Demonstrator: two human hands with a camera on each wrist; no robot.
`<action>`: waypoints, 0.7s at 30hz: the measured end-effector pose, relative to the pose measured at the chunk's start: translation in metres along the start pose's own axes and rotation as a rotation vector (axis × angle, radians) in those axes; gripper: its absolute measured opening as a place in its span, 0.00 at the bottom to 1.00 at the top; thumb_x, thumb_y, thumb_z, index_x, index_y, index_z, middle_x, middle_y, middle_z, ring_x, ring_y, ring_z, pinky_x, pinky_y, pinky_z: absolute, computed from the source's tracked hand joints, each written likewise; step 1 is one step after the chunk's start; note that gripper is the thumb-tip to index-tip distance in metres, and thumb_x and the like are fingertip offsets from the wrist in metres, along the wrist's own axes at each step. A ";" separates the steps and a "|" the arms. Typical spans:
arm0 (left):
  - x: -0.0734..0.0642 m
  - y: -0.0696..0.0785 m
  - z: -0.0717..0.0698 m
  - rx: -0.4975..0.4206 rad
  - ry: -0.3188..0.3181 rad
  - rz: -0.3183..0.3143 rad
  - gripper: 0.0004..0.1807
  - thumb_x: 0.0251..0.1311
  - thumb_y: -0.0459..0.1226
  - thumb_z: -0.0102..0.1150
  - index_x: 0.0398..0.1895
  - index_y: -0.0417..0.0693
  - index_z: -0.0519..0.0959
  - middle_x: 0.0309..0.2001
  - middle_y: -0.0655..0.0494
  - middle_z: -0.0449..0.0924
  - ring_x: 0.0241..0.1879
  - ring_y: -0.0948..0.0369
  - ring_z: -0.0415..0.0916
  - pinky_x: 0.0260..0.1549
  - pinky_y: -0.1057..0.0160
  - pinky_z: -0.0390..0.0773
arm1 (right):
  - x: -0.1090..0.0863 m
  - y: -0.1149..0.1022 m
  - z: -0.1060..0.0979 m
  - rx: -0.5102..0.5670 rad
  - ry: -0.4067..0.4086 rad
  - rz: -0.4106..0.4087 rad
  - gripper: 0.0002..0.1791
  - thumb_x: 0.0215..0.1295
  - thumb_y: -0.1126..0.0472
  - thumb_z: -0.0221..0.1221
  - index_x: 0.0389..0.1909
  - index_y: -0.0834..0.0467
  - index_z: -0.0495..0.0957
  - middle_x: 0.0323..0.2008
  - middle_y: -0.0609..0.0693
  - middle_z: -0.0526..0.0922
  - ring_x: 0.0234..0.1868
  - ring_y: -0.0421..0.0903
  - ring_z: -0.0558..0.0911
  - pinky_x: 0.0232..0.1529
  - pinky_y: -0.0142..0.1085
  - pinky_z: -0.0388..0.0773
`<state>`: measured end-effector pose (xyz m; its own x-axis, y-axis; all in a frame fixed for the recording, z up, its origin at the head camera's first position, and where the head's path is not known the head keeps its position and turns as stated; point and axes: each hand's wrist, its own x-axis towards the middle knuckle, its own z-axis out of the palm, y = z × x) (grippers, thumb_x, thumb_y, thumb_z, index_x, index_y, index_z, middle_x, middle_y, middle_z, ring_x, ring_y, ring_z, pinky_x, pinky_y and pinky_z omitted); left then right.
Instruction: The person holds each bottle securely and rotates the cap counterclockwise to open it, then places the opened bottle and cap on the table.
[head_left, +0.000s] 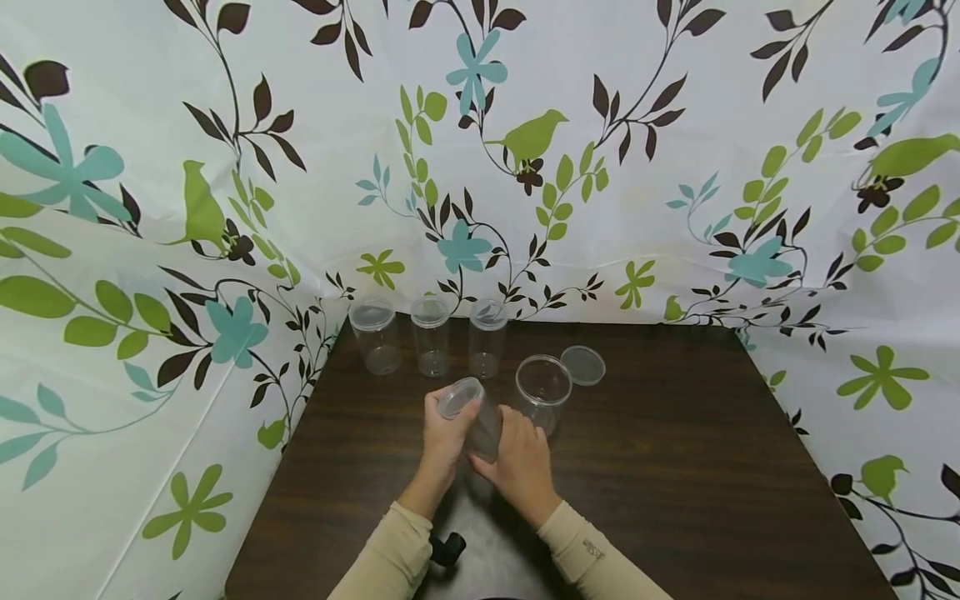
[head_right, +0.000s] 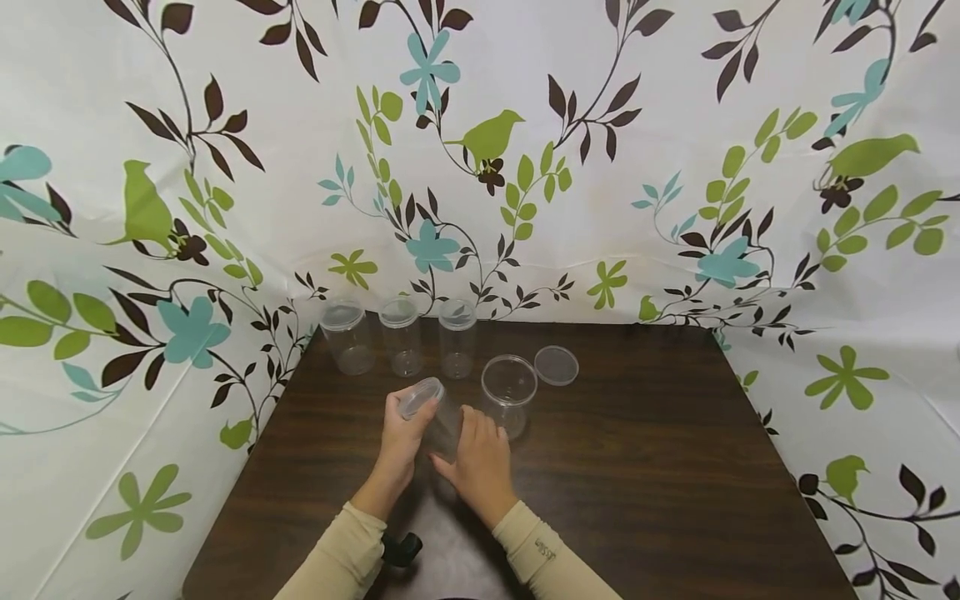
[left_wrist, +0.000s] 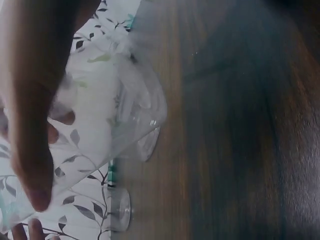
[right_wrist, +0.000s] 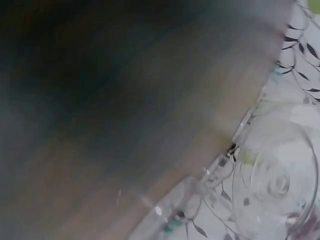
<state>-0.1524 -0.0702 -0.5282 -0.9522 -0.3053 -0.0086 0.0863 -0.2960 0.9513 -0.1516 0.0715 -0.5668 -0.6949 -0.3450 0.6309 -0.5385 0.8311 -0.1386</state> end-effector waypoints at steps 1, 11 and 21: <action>0.000 -0.001 0.003 0.002 0.026 -0.001 0.30 0.59 0.33 0.70 0.59 0.35 0.64 0.57 0.39 0.75 0.46 0.60 0.77 0.45 0.67 0.77 | 0.000 0.000 0.001 -0.059 0.030 -0.003 0.53 0.38 0.35 0.77 0.58 0.68 0.71 0.45 0.58 0.79 0.37 0.55 0.79 0.31 0.47 0.72; -0.002 -0.007 0.005 0.021 0.065 -0.013 0.30 0.59 0.35 0.71 0.58 0.37 0.65 0.55 0.41 0.75 0.46 0.59 0.76 0.45 0.66 0.77 | -0.001 0.001 0.005 -0.151 0.077 -0.012 0.55 0.36 0.32 0.76 0.58 0.67 0.72 0.45 0.58 0.78 0.37 0.55 0.78 0.31 0.46 0.69; 0.001 -0.001 -0.025 -0.011 -0.325 0.067 0.58 0.51 0.63 0.71 0.73 0.37 0.55 0.64 0.42 0.68 0.59 0.61 0.70 0.56 0.66 0.71 | 0.006 0.008 -0.012 0.579 -0.237 0.084 0.47 0.50 0.46 0.77 0.64 0.65 0.66 0.51 0.56 0.79 0.49 0.52 0.80 0.46 0.47 0.79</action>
<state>-0.1464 -0.0929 -0.5370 -0.9878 -0.0203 0.1547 0.1537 -0.2955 0.9429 -0.1544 0.0810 -0.5546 -0.7971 -0.4310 0.4230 -0.6020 0.5119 -0.6129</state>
